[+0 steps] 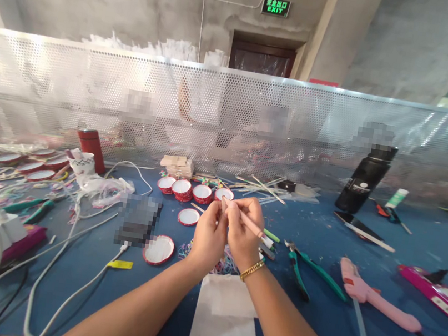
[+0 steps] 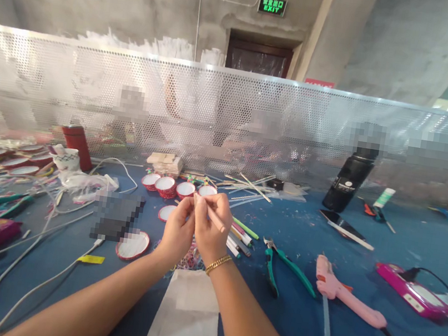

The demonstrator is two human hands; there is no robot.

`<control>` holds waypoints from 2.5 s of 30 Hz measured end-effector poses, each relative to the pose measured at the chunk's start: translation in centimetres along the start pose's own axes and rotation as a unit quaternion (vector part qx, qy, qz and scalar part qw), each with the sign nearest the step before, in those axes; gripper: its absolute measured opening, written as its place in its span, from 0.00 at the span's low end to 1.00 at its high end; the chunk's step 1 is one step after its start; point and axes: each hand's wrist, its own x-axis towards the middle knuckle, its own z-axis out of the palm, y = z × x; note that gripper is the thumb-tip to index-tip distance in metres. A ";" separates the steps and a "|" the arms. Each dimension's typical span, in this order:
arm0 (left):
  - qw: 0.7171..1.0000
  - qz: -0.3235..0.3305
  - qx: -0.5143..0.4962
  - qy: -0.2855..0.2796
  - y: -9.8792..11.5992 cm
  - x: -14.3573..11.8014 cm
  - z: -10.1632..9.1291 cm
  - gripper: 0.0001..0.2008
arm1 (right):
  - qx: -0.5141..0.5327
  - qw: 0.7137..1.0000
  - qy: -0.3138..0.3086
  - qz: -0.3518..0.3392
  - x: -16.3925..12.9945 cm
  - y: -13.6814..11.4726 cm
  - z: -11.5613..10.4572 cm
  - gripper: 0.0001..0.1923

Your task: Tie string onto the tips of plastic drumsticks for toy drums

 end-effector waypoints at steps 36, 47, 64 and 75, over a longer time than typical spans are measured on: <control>0.999 -0.022 -0.023 0.006 0.1 0.1 0.1 0.16 | 0.019 0.999 0.004 0.046 0.1 0.0 0.0 0.12; 1.000 -0.010 0.002 0.013 0.6 0.0 0.0 0.13 | 0.015 0.999 -0.004 0.032 -0.1 0.1 0.1 0.11; 1.000 -0.009 -0.012 0.014 0.7 0.1 0.0 0.13 | 0.010 1.000 -0.008 0.024 -0.1 0.1 0.1 0.10; 1.000 -0.010 -0.015 0.003 0.0 0.3 -0.1 0.14 | 0.026 0.998 0.011 0.055 0.0 0.1 0.2 0.11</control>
